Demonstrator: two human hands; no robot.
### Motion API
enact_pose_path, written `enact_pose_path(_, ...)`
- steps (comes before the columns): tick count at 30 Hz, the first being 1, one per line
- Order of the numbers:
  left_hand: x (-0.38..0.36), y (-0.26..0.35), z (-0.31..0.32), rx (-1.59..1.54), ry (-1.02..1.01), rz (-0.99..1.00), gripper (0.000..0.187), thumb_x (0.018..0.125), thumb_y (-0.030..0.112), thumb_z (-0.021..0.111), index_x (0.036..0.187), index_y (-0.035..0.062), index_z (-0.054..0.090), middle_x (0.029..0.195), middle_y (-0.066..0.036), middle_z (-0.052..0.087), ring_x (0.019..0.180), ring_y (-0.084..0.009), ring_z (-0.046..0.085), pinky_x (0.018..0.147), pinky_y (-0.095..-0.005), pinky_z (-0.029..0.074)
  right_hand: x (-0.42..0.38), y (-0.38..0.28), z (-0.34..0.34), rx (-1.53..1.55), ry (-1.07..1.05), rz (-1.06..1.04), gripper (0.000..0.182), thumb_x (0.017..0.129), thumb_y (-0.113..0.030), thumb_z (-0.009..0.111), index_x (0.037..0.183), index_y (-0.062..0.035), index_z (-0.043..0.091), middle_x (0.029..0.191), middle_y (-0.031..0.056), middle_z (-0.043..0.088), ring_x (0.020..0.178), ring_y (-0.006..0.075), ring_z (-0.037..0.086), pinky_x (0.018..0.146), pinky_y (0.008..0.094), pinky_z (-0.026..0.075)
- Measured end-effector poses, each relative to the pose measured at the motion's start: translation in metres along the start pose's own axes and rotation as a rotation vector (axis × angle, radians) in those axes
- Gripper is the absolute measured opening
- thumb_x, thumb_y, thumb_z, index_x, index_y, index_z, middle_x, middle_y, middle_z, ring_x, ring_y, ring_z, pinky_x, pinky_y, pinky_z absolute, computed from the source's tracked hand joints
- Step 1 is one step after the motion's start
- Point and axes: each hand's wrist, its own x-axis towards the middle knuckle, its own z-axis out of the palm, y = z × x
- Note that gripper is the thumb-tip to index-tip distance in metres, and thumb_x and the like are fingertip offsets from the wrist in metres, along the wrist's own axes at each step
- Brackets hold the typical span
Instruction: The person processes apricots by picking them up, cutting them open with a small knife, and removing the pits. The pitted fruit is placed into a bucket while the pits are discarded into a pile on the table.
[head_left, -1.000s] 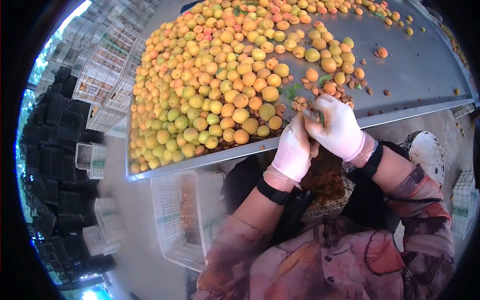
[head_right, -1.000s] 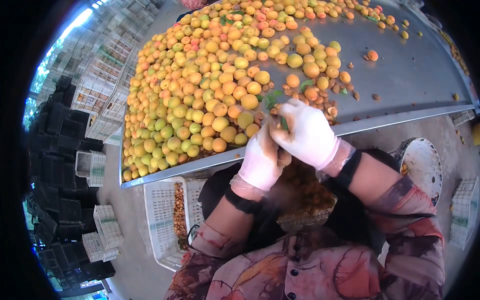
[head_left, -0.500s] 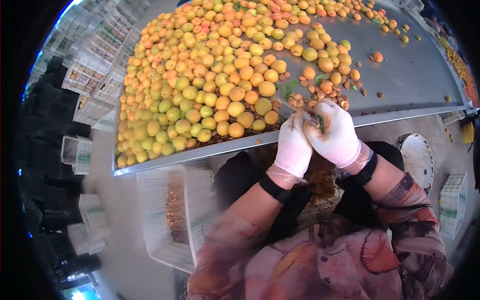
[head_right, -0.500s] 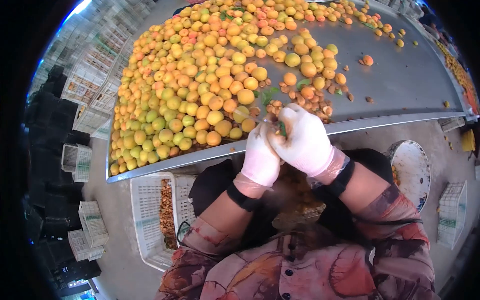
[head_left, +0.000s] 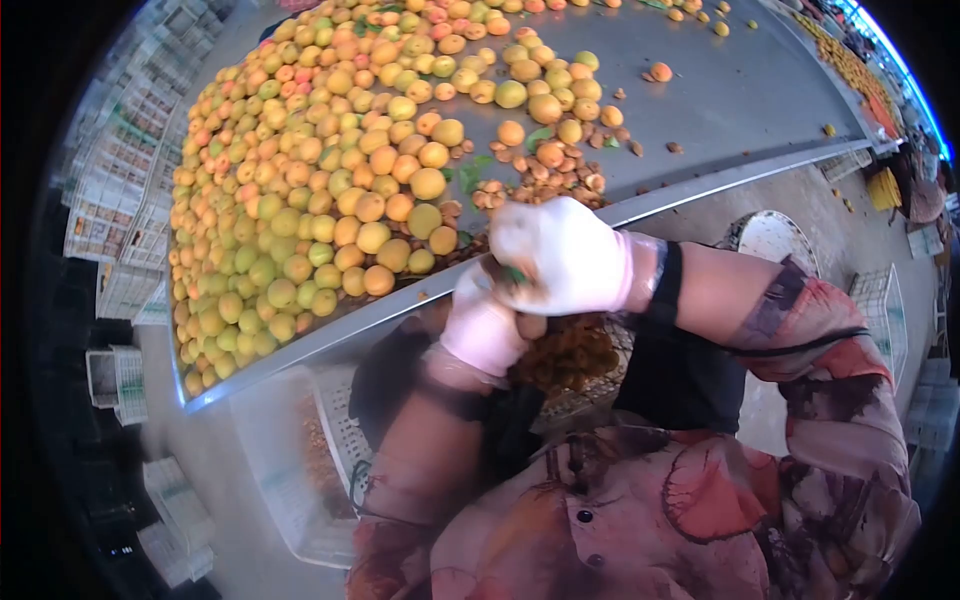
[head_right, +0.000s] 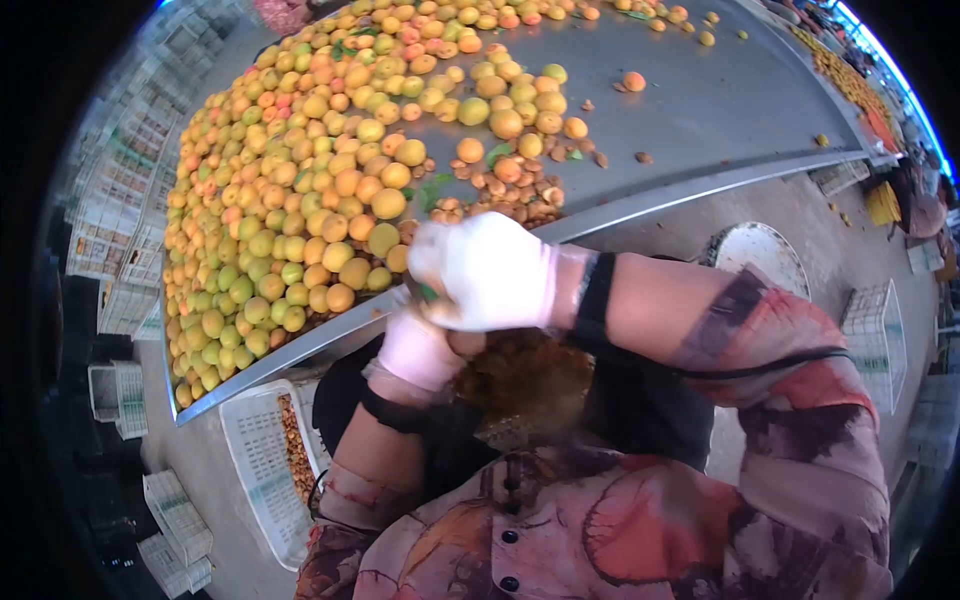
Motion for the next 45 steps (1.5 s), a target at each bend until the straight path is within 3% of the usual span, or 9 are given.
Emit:
enact_pose_path(1,0.005,0.004,-0.009,0.683,-0.019,0.360,0.021,0.087,0.009,0.064,0.106,0.0034,0.055,0.086,-0.007,0.063,0.077,-0.0116,0.063,0.063,-0.0286,0.050,0.001,0.004,0.004,0.078,0.103,0.111,0.016,0.078,-0.021,0.064,0.081,-0.0054,0.060,0.074,0.0077,0.058,0.063,0.0258,0.059,0.058,0.0344,0.049)
enact_pose_path(5,0.017,0.038,-0.001,-0.578,0.049,-0.599,0.042,0.102,0.044,0.039,0.079,0.0107,0.047,0.048,0.000,0.034,0.036,-0.0110,0.029,0.036,-0.0248,0.019,0.008,0.003,0.017,0.955,0.440,0.687,0.017,0.086,-0.014,0.060,0.093,0.0001,0.065,0.080,0.0059,0.066,0.073,0.0106,0.059,0.067,0.0291,0.049)
enact_pose_path(15,0.020,0.057,-0.005,-0.510,0.300,-0.604,0.050,0.104,0.049,0.035,0.086,0.0063,0.053,0.055,0.000,0.041,0.037,-0.0074,0.027,0.036,-0.0204,0.019,-0.028,0.009,-0.016,0.947,0.016,0.668,0.019,0.088,-0.016,0.062,0.095,0.0005,0.067,0.077,-0.0025,0.062,0.076,0.0039,0.055,0.068,0.0236,0.047)
enact_pose_path(23,0.021,0.026,-0.010,-0.040,0.091,-0.214,0.043,0.105,0.040,0.035,0.104,0.0025,0.055,0.075,-0.003,0.054,0.044,-0.0067,0.035,0.038,-0.0194,0.026,0.013,-0.011,-0.023,1.456,0.718,0.782,0.034,0.096,-0.024,0.049,0.068,-0.0053,0.052,0.048,0.0019,0.046,0.039,0.0105,0.041,0.041,0.0249,0.033)
enact_pose_path(28,0.021,0.044,0.017,0.536,0.172,0.053,0.044,0.104,0.042,0.038,0.099,0.0021,0.056,0.068,-0.003,0.053,0.048,-0.0083,0.043,0.043,-0.0214,0.029,0.029,-0.001,-0.010,1.380,0.947,0.833,0.030,0.094,-0.025,0.056,0.071,-0.0063,0.052,0.056,0.0025,0.050,0.039,0.0109,0.042,0.038,0.0265,0.034)
enact_pose_path(34,0.030,0.027,-0.007,-0.630,-0.078,-0.433,0.026,0.098,0.017,0.053,0.118,0.0002,0.048,0.097,-0.008,0.064,0.083,-0.0166,0.064,0.069,-0.0278,0.052,0.024,0.010,0.007,1.153,0.953,0.695,0.007,0.089,-0.011,0.059,0.089,-0.0039,0.059,0.064,0.0026,0.053,0.049,0.0132,0.049,0.047,0.0267,0.039)
enact_pose_path(39,0.037,0.034,0.039,-0.188,0.475,-0.269,0.071,0.097,0.065,0.036,0.112,-0.0020,0.052,0.091,-0.010,0.057,0.074,-0.0154,0.059,0.060,-0.0257,0.051,0.029,0.013,0.027,0.592,0.978,0.477,0.036,0.065,0.011,0.060,0.098,-0.0035,0.058,0.071,0.0069,0.053,0.061,0.0220,0.054,0.053,0.0328,0.043)
enact_pose_path(43,0.036,0.020,0.032,-0.192,0.503,-0.307,0.062,0.100,0.057,0.038,0.117,-0.0010,0.051,0.099,-0.011,0.059,0.085,-0.0177,0.062,0.069,-0.0299,0.054,0.033,0.008,0.014,1.172,1.007,0.788,0.022,0.075,0.004,0.061,0.096,-0.0032,0.061,0.073,0.0046,0.057,0.063,0.0180,0.056,0.056,0.0300,0.046)
enact_pose_path(45,0.037,0.006,0.023,0.652,0.403,0.053,0.024,0.096,0.020,0.056,0.113,0.0031,0.058,0.100,-0.015,0.066,0.088,-0.0275,0.067,0.076,-0.0377,0.053,0.034,0.006,0.025,0.561,0.987,0.453,0.014,0.084,-0.003,0.058,0.097,-0.0044,0.064,0.074,0.0030,0.059,0.065,0.0106,0.057,0.059,0.0253,0.047)
